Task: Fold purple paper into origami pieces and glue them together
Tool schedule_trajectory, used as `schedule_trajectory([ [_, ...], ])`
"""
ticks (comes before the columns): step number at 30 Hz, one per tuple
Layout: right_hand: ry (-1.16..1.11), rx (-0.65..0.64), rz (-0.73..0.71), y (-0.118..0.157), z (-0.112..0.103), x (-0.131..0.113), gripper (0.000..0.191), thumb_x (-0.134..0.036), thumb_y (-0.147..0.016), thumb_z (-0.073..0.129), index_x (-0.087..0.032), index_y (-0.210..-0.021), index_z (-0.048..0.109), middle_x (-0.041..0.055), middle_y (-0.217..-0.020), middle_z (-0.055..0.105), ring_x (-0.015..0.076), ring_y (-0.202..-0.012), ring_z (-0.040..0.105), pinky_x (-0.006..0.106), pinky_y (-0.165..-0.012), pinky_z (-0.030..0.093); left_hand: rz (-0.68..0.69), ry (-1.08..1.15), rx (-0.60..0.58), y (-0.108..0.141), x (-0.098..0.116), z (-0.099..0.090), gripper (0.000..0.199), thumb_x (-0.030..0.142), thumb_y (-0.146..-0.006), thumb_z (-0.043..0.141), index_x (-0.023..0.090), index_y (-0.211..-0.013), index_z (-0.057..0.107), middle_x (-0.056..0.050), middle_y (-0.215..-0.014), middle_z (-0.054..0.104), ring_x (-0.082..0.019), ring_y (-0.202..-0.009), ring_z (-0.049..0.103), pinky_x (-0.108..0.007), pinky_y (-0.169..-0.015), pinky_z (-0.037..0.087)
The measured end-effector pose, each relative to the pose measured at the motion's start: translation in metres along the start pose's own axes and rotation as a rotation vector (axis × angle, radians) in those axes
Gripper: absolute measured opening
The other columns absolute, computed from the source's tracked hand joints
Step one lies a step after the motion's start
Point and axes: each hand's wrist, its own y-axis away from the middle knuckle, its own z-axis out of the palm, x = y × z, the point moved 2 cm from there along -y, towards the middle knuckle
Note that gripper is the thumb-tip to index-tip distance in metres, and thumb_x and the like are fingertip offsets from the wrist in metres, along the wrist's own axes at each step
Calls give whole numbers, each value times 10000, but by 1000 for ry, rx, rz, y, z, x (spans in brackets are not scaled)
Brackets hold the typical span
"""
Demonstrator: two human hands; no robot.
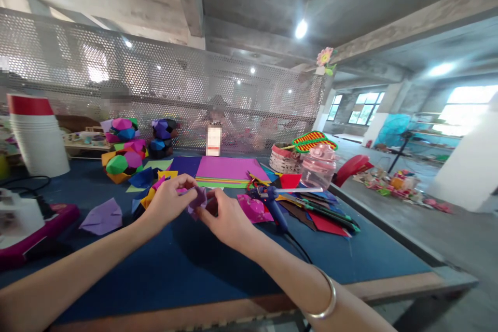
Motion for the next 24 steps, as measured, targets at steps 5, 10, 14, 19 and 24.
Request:
schedule_trajectory([
  [5,96,93,-5,-5,-5,7,142,-187,-844,543,-179,-986,544,12,-716,684,164,-630,624,249,-572,408,-29,12,-16,1,-3,4,79,210,-722,529,180,-773,581,12,-752,636,-133,-638,577,-248,-596,441],
  [10,161,211,-59,-8,-13,10,141,-152,-848,509,-186,-978,552,13,-736,677,165,-642,622,255,-611,411,-25,32,-104,4,-3,12,106,156,-679,555,176,-783,558,1,-771,646,-139,-636,612,-262,-616,474],
  [14,167,176,-96,-8,-13,12,124,-149,-862,508,-196,-955,576,16,-773,685,165,-682,638,250,-633,423,23,123,-185,5,0,15,248,160,-700,589,176,-948,592,-48,-973,694,-170,-869,675,-277,-750,528],
  [19,189,129,-130,-6,-12,10,134,-135,-862,528,-204,-952,598,16,-804,691,169,-725,647,248,-645,428,35,251,-240,3,-3,17,210,215,-756,585,161,-949,650,-71,-983,728,-194,-922,694,-314,-827,539],
  [24,164,111,-123,-4,-11,8,133,-198,-891,555,-212,-1021,576,6,-819,694,169,-755,647,258,-678,438,4,209,-228,2,-9,15,149,220,-734,561,152,-823,660,-34,-748,717,-183,-699,690,-276,-647,532],
])
